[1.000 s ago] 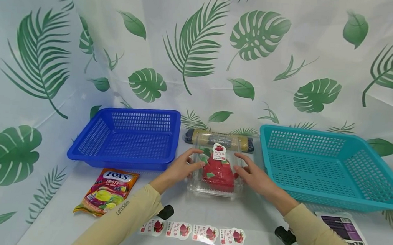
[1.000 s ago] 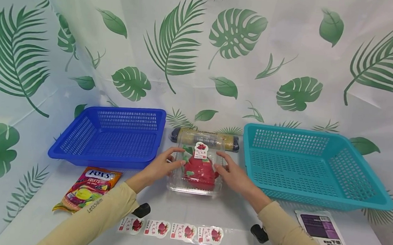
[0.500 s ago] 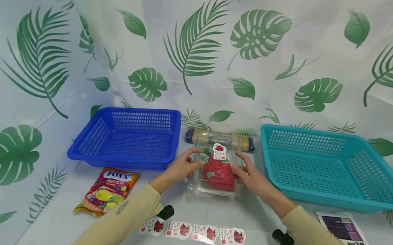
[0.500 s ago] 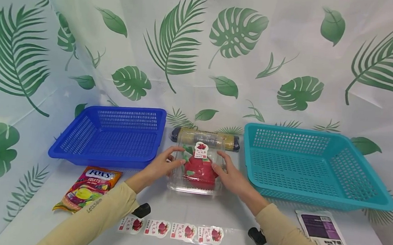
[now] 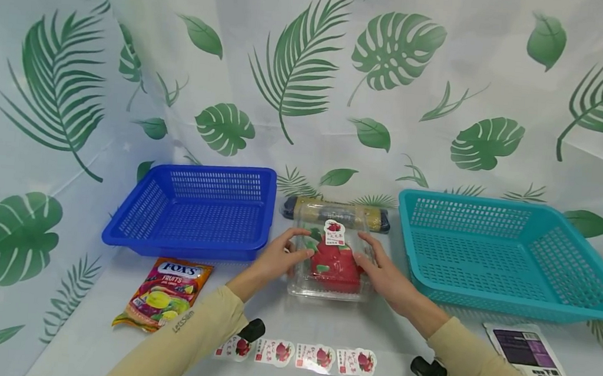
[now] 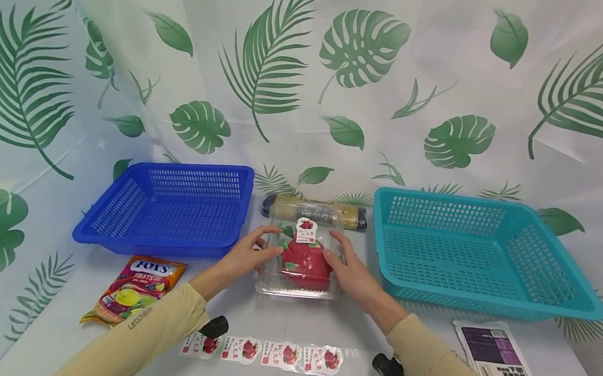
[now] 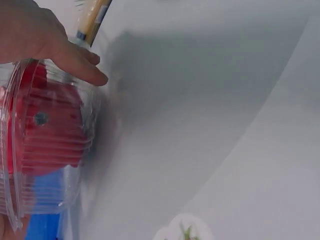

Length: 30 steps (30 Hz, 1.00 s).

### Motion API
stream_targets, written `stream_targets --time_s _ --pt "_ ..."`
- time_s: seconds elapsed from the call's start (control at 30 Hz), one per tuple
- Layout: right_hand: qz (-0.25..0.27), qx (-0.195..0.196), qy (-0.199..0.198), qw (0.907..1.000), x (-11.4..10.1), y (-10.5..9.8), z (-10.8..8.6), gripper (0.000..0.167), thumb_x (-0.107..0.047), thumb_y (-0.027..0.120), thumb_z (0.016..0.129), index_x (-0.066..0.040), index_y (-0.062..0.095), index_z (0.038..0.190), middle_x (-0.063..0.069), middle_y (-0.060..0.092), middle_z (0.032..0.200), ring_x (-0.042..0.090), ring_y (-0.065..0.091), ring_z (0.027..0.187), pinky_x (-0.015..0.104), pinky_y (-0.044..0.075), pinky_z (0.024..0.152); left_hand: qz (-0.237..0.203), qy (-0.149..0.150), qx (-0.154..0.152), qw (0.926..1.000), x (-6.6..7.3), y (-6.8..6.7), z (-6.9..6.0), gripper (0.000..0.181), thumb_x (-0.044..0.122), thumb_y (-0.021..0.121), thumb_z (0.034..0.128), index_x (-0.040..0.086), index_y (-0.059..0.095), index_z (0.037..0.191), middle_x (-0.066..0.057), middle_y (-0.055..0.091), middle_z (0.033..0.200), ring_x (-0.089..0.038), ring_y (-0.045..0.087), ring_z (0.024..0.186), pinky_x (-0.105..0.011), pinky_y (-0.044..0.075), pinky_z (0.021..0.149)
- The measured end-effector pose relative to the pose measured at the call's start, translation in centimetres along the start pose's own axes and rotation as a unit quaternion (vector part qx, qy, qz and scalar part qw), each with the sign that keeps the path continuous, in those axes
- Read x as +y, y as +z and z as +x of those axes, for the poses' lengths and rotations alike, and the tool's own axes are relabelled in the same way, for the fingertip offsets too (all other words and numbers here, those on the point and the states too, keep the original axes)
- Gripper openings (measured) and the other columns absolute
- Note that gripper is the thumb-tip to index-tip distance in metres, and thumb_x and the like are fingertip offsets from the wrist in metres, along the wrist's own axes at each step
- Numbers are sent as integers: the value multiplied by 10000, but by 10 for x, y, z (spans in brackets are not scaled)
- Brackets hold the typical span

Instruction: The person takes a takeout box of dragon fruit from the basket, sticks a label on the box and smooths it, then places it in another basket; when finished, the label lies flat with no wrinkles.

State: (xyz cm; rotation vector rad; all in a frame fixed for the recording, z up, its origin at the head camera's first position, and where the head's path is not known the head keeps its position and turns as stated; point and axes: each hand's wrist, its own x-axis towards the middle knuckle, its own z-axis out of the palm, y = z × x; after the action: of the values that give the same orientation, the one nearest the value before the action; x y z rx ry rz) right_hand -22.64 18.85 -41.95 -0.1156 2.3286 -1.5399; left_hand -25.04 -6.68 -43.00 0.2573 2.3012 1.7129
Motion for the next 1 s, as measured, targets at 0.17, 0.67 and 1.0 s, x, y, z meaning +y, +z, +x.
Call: stream_targets --time_s 0.17,0.67,1.0 --pt "250 88 33 9996 -7 -1 -2 578 -386 390 1059 -287 121 1561 200 40 1601 454 192 1415 700 212 1056 -139 142 131 9997 5 2 0 470 310 664 942 250 514 1383 -35 426 817 -154 460 534 -342 433 552" --pt "344 779 -121 9963 -25 -10 -6 569 -400 439 1041 -284 210 1550 194 224 1541 423 425 1263 588 373 1024 -269 547 362 9975 32 6 0 483 303 655 951 217 503 1401 -26 389 833 -172 403 666 -261 424 545" --pt "456 773 -298 9955 -31 -19 -11 555 -399 403 1052 -259 215 1555 205 344 1423 383 451 1185 395 468 861 -397 577 280 9972 43 8 3 524 292 686 928 187 495 1405 -10 353 804 -162 382 651 -295 429 551"
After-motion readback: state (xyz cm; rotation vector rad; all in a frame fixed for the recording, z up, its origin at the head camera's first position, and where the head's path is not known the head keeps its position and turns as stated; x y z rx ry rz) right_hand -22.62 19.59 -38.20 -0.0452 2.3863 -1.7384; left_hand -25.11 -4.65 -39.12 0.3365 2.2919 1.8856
